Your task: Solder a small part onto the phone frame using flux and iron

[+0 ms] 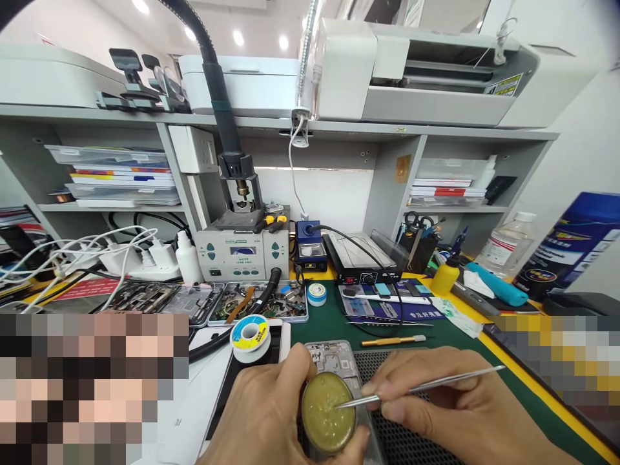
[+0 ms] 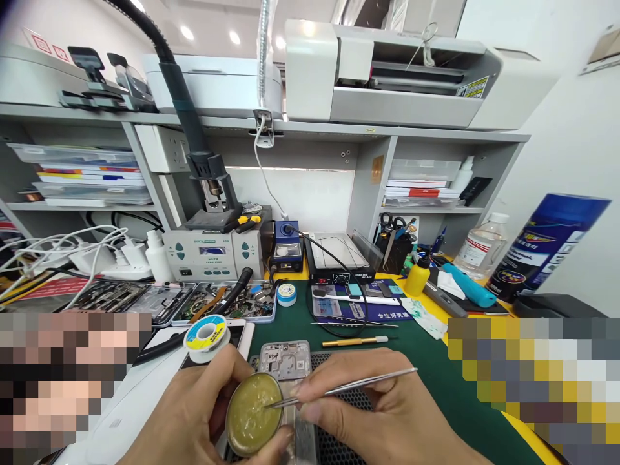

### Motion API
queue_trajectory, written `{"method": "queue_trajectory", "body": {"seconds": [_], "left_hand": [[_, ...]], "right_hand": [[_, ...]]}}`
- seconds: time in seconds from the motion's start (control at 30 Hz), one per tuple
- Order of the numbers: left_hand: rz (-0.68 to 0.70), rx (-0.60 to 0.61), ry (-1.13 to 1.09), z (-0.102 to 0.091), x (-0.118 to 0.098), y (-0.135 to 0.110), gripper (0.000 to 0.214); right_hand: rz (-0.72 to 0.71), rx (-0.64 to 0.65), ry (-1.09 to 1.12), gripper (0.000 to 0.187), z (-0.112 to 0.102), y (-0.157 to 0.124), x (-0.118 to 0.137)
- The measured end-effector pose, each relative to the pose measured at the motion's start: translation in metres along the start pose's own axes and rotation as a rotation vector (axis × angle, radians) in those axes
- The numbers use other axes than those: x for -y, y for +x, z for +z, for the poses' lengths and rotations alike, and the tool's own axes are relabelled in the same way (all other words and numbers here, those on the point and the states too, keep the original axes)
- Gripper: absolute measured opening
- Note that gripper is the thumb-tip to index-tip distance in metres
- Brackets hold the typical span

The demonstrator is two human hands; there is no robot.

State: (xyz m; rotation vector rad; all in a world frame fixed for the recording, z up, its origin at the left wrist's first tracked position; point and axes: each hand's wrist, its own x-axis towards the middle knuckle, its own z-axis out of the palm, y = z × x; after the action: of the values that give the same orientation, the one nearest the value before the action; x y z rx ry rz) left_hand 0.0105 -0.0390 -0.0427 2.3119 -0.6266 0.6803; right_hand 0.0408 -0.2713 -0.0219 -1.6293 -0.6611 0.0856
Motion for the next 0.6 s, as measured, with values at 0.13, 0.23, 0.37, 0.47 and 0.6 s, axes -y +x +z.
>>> {"method": "queue_trajectory", "body": {"seconds": [0.13,0.23,0.37,0.47,0.6], "left_hand": [[-0.017,0.007,-0.012,0.000,0.000,0.000,0.038],[-0.024,0.002,-0.006,0.001,0.000,-0.001,0.036],[-0.017,0.000,0.006,0.003,0.001,-0.002,0.035],[-0.003,0.001,0.013,0.005,0.003,-0.004,0.034],[0.027,-0.003,0.025,0.006,0.006,-0.005,0.035]], "right_hand": [[-0.012,-0.002,0.070,0.030,0.003,0.000,0.000],[-0.030,0.004,0.094,0.030,0.005,0.000,0.004],[-0.059,0.005,0.050,0.029,0.005,0.003,0.012],[-0.065,0.008,0.014,0.032,0.005,0.004,0.018],[-0.094,0.014,0.007,0.036,0.004,0.004,0.020]]}}
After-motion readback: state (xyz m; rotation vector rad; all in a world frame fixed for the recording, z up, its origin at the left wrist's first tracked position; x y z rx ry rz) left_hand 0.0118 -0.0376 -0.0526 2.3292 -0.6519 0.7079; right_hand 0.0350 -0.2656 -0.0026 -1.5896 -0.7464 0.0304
